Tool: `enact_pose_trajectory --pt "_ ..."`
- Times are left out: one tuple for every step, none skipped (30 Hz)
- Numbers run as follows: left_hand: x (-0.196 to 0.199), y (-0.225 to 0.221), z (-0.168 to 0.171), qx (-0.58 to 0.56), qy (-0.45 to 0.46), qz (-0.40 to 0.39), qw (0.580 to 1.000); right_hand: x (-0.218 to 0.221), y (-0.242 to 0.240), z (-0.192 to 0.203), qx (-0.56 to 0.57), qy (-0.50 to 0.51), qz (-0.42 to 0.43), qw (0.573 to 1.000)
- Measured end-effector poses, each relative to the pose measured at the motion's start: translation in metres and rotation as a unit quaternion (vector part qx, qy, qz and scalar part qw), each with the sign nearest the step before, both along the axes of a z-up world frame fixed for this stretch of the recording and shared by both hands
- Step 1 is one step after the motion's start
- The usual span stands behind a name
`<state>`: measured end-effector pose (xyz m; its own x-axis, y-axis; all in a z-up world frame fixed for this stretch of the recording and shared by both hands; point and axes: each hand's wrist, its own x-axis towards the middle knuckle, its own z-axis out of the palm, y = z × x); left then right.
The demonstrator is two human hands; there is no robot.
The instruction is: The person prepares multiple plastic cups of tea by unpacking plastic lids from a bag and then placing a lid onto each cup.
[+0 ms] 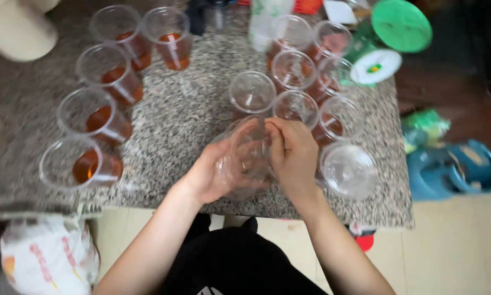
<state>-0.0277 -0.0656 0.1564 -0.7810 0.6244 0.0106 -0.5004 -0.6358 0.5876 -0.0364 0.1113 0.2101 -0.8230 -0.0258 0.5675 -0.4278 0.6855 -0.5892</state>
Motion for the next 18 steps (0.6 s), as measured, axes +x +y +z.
enact_pose_trajectory --pt "0.003 -0.009 -0.005 0.001 0.001 0.023 1.0 -0.001 -0.001 0.001 0.001 0.001 0.023 1.0" --pt "0.007 -0.018 -0.011 0.02 -0.006 0.051 0.998 -0.001 -0.002 0.002 -0.055 -0.047 0.026 0.997" --pt "0.013 -0.028 -0.016 0.039 -0.012 0.079 0.996 -0.001 -0.004 0.002 -0.108 -0.098 0.029 0.989" --pt "0.017 -0.046 -0.022 0.039 -0.011 0.101 0.994 -0.006 -0.005 -0.006 -0.106 -0.1 0.051 0.988" --pt "0.023 -0.063 -0.029 0.034 -0.021 0.136 0.99 -0.009 -0.006 -0.015 -0.18 -0.118 0.081 0.973" --pt "0.029 -0.081 -0.035 0.029 -0.03 0.171 0.984 -0.013 -0.008 -0.023 -0.253 -0.138 0.11 0.951" --pt "0.038 -0.101 -0.031 0.029 -0.031 0.184 0.982 -0.015 -0.009 -0.035 -0.252 -0.142 0.122 0.949" --pt "0.048 -0.122 -0.026 0.027 -0.04 0.217 0.975 -0.018 -0.011 -0.046 -0.285 -0.176 0.12 0.935" --pt "0.055 -0.144 -0.02 0.025 -0.047 0.245 0.968 -0.022 -0.014 -0.057 -0.317 -0.207 0.115 0.918" --pt "0.065 -0.167 -0.02 0.024 -0.046 0.254 0.966 -0.013 -0.028 -0.049 -0.317 -0.21 0.124 0.917" --pt "0.072 -0.191 -0.019 0.019 -0.047 0.274 0.96 -0.006 -0.042 -0.041 -0.337 -0.224 0.111 0.908" --pt "0.079 -0.216 -0.019 0.014 -0.049 0.294 0.955 0.002 -0.058 -0.033 -0.356 -0.239 0.099 0.898" --pt "0.085 -0.237 -0.02 0.015 -0.044 0.295 0.954 0.007 -0.07 -0.034 -0.355 -0.236 0.102 0.899" --pt "0.091 -0.259 -0.021 -0.003 -0.031 0.309 0.951 0.011 -0.083 -0.035 -0.351 -0.252 0.08 0.898" --pt "0.097 -0.283 -0.023 -0.02 -0.019 0.321 0.947 0.017 -0.098 -0.036 -0.347 -0.269 0.056 0.897" --pt "0.099 -0.296 -0.023 -0.019 -0.016 0.321 0.947 0.017 -0.112 -0.047 -0.347 -0.267 0.057 0.898" --pt "0.101 -0.312 -0.023 -0.043 -0.004 0.315 0.948 0.018 -0.127 -0.058 -0.336 -0.258 0.037 0.905" --pt "0.103 -0.328 -0.024 -0.067 0.009 0.31 0.948 0.02 -0.143 -0.069 -0.325 -0.249 0.018 0.912"
